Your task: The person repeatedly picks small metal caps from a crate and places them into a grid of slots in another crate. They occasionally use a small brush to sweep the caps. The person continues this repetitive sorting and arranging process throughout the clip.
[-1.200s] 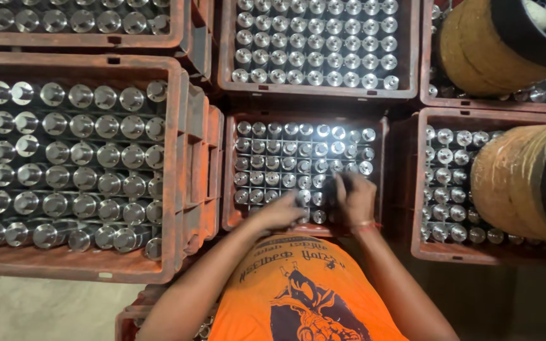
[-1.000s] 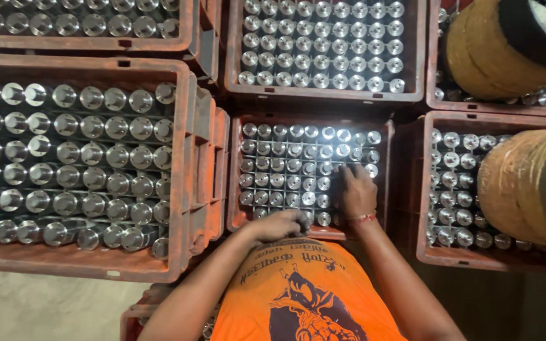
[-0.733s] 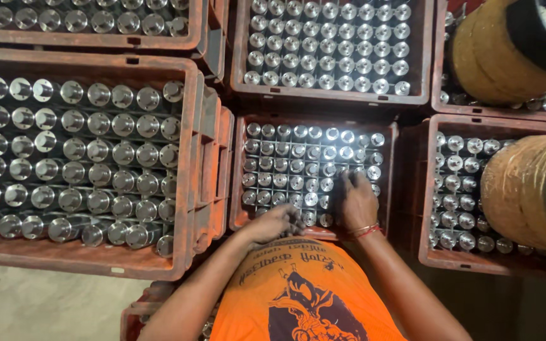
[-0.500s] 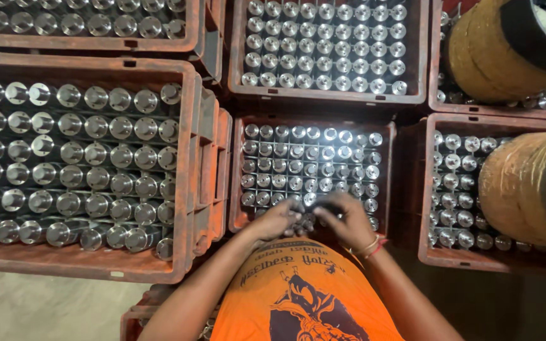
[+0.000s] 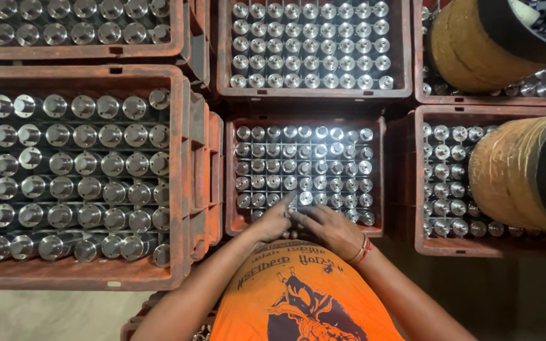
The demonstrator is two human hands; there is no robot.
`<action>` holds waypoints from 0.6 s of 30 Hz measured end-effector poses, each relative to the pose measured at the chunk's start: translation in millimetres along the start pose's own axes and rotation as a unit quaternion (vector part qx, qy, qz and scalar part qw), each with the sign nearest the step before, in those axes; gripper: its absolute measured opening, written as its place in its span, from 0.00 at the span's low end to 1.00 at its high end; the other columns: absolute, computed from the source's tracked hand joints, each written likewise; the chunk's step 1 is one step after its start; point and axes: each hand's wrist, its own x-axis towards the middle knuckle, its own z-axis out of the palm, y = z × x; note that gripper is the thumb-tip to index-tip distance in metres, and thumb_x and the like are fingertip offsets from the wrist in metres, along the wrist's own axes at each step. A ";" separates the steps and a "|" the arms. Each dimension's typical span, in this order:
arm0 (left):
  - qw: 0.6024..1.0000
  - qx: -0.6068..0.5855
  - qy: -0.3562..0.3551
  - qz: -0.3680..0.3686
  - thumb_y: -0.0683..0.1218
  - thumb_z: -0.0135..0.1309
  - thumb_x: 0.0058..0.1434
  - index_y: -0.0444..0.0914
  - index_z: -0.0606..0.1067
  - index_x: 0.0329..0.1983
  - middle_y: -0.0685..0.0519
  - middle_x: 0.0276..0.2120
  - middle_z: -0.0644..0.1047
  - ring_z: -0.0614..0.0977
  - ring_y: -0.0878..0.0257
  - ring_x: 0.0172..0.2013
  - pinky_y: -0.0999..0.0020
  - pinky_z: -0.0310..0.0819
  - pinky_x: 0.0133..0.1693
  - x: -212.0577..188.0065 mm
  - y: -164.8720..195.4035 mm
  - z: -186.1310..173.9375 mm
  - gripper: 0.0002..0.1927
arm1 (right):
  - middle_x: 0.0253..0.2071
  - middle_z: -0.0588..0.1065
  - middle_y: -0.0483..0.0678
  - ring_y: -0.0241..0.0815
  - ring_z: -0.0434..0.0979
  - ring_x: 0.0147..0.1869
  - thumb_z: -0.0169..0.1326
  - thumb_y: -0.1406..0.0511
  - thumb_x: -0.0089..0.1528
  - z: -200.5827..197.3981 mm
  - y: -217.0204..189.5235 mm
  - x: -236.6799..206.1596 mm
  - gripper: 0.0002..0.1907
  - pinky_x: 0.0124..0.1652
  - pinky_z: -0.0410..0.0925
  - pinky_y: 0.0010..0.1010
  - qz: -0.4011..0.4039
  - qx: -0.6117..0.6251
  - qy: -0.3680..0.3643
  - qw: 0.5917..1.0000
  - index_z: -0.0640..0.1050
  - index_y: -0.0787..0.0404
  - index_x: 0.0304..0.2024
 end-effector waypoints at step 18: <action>0.999 -0.018 -0.004 0.028 0.42 0.47 0.69 0.40 0.58 0.73 0.65 0.48 0.70 0.80 0.70 0.39 0.74 0.77 0.37 11.2 -31.6 -16.5 0.29 | 0.38 0.81 0.47 0.45 0.83 0.39 0.65 0.70 0.54 25.4 18.7 7.3 0.12 0.39 0.76 0.33 0.089 0.021 0.187 0.978 0.82 0.56 0.40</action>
